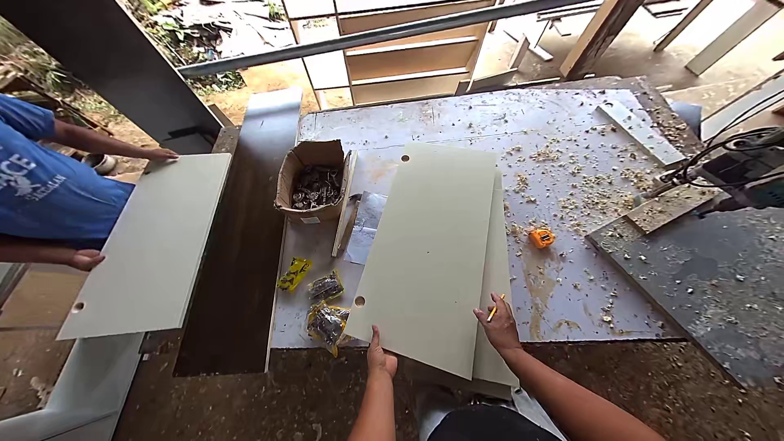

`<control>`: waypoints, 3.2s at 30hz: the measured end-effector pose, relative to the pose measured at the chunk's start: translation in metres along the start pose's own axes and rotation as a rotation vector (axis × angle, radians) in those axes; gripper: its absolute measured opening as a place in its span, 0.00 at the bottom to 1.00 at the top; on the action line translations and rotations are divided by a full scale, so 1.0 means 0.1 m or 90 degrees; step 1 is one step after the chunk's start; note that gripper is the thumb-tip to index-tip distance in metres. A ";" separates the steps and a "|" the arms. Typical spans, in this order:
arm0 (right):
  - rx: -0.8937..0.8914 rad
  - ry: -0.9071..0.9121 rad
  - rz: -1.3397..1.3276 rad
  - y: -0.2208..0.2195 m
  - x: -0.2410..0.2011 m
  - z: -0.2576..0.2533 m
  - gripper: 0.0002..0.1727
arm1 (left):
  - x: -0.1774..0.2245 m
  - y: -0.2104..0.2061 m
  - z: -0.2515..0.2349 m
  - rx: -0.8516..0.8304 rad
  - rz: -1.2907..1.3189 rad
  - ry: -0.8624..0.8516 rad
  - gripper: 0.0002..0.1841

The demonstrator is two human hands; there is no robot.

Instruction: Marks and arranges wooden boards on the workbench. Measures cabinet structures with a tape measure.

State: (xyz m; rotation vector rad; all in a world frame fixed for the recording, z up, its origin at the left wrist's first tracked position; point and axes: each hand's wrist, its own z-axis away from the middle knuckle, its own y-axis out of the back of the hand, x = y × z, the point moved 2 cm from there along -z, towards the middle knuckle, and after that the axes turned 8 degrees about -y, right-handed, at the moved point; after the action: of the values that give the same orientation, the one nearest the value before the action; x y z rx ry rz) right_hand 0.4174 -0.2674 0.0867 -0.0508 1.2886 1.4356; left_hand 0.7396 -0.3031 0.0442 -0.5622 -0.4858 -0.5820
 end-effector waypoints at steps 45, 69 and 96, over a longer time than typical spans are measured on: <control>-0.453 0.096 -0.451 1.88 -0.37 0.80 0.11 | -0.34 0.10 3.81 -0.106 0.098 -0.331 0.20; -0.553 -0.067 -0.492 0.98 0.45 3.04 0.11 | -0.49 2.87 4.84 0.060 0.155 -0.434 0.18; -0.359 -0.071 -0.603 1.33 0.65 3.35 0.12 | 0.01 2.70 4.53 -0.136 0.085 -0.364 0.20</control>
State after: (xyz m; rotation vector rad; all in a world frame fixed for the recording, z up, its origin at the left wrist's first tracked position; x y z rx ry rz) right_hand 0.4994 0.0429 0.2627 -0.8329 0.5678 0.8892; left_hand 0.7889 0.1623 0.2866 -0.9658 -0.9226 -0.3397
